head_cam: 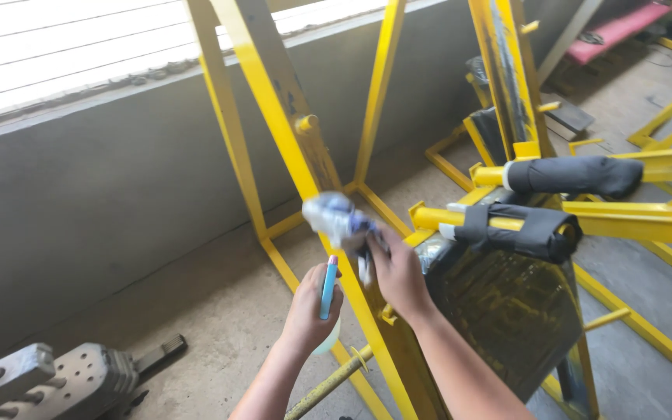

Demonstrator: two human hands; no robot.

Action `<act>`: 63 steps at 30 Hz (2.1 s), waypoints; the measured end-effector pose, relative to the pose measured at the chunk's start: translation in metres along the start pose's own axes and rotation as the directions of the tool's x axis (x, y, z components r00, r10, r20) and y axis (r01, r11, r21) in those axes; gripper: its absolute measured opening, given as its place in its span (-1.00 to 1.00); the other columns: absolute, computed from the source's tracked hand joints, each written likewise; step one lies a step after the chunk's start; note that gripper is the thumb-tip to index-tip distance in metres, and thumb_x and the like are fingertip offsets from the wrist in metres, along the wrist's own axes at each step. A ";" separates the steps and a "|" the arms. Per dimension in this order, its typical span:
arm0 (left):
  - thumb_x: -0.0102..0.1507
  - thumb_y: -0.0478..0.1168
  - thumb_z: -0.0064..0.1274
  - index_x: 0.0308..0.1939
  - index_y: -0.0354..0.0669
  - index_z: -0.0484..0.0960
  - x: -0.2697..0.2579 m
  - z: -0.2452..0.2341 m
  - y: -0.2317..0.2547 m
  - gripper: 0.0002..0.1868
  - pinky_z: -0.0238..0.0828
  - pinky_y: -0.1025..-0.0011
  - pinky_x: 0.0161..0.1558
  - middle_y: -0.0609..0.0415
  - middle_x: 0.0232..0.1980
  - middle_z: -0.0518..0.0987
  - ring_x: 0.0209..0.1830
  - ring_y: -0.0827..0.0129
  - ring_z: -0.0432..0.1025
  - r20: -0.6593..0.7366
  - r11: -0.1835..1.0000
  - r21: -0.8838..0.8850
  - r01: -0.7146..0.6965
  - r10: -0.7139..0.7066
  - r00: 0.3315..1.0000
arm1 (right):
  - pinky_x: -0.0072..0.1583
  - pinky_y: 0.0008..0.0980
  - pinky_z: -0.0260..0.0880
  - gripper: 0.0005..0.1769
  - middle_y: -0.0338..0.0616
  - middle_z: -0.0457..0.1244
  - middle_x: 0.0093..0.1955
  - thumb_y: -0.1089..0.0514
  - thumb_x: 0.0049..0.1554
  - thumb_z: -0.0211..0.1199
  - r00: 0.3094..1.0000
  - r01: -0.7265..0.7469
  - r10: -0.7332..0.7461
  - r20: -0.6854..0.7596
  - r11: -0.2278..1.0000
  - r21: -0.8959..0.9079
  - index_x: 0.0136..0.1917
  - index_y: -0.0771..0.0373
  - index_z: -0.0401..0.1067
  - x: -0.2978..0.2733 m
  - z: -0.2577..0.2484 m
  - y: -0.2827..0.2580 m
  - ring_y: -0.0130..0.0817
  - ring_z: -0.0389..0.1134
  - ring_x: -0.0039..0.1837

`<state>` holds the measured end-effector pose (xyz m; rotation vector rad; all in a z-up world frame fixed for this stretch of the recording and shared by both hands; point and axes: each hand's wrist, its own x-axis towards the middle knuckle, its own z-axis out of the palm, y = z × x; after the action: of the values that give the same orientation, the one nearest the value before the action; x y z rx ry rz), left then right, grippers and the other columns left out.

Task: Cleaning and wiping down various pieces of weight training equipment in a gym using a spray bottle and a cloth.

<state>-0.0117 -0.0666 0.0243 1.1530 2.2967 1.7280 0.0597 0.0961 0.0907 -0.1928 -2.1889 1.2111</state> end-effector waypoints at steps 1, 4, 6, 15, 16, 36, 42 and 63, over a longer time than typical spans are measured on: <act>0.19 -0.34 -0.01 -0.02 -0.31 0.50 0.004 -0.005 0.003 -0.72 0.42 0.11 0.05 -0.28 -0.04 0.56 0.00 -0.18 0.48 -0.015 1.000 0.007 0.006 -0.006 1.000 | 0.03 -0.41 0.46 -0.70 -0.08 0.42 -0.07 0.15 0.34 0.05 1.000 0.008 -0.008 0.014 1.000 0.008 0.21 0.35 0.45 0.022 0.006 -0.005 -0.33 0.48 0.01; 0.17 -0.34 -0.01 0.07 -0.30 0.47 0.011 -0.016 0.007 -0.63 0.41 0.12 0.09 -0.26 0.01 0.53 0.05 -0.15 0.46 -0.060 0.999 0.040 0.028 -0.026 0.998 | 0.11 -0.27 0.45 -0.73 0.09 0.42 0.01 0.17 0.35 0.09 0.963 0.202 -0.216 -0.158 0.974 -0.102 0.19 0.39 0.46 0.085 0.029 -0.007 -0.05 0.49 0.08; 0.18 -0.32 0.03 0.04 -0.27 0.50 0.013 -0.020 0.000 -0.67 0.38 0.12 0.13 -0.23 0.03 0.53 0.10 -0.13 0.44 -0.103 0.992 0.122 0.007 0.006 0.995 | 0.41 -0.17 0.37 -0.75 0.13 0.30 0.39 0.25 0.34 0.15 0.894 0.385 -0.417 -0.160 0.901 -0.199 0.27 0.32 0.44 0.127 0.053 0.010 0.05 0.34 0.41; 0.20 -0.28 0.06 -0.01 -0.22 0.55 0.015 -0.028 -0.023 -0.73 0.39 0.13 0.15 -0.16 0.04 0.55 0.12 -0.05 0.46 -0.086 0.979 0.159 0.129 -0.116 0.990 | 0.47 -0.13 0.16 -0.51 -0.03 0.08 0.44 0.23 0.00 0.44 0.964 0.258 -0.163 0.208 0.748 -0.611 0.21 0.08 0.49 0.110 0.077 0.015 0.01 0.09 0.47; 0.20 -0.28 0.06 -0.01 -0.22 0.55 0.014 -0.028 -0.024 -0.73 0.39 0.13 0.15 -0.16 0.04 0.55 0.12 -0.05 0.46 -0.075 0.980 0.156 0.120 -0.110 0.991 | 0.47 -0.13 0.16 -0.51 -0.03 0.08 0.44 0.23 0.00 0.44 0.967 0.249 -0.159 0.198 0.745 -0.618 0.21 0.08 0.49 0.098 0.076 0.024 0.01 0.09 0.47; 0.25 -0.18 0.13 0.08 -0.16 0.57 -0.043 -0.035 -0.062 -0.67 0.39 0.17 0.16 -0.18 0.09 0.60 0.17 -0.09 0.46 0.188 0.999 0.013 0.032 -0.033 0.982 | 0.35 -0.08 0.12 -0.62 -0.12 0.20 0.14 0.28 -0.18 0.44 0.964 0.178 0.040 0.264 0.641 -0.747 -0.05 0.08 0.54 -0.137 0.062 0.095 -0.07 0.16 0.32; 0.28 -0.14 0.10 0.11 -0.09 0.57 -0.044 -0.039 -0.055 -0.67 0.37 0.17 0.20 -0.13 0.11 0.60 0.19 -0.04 0.47 0.255 0.996 0.051 0.079 -0.090 0.963 | 0.28 -0.08 0.15 -0.70 -0.12 0.23 0.03 0.16 -0.17 0.51 0.973 -0.023 -0.125 -0.192 0.780 -0.625 -0.14 0.00 0.51 -0.139 0.047 0.073 -0.08 0.21 0.21; 0.11 -0.28 0.08 0.03 -0.21 0.55 0.059 -0.022 -0.016 -0.62 0.36 0.08 0.16 -0.17 0.01 0.60 0.13 -0.11 0.44 0.078 0.973 0.226 -0.036 0.019 0.997 | 0.16 -0.43 0.36 -0.70 -0.14 0.37 0.06 0.25 0.32 0.06 0.946 -0.281 0.303 -0.113 0.943 0.177 0.29 0.33 0.41 0.013 0.034 0.109 -0.49 0.34 0.08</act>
<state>-0.0722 -0.0518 0.0417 1.2671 2.4944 1.4303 0.0112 0.1394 -0.0046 -0.5362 -1.9803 1.4806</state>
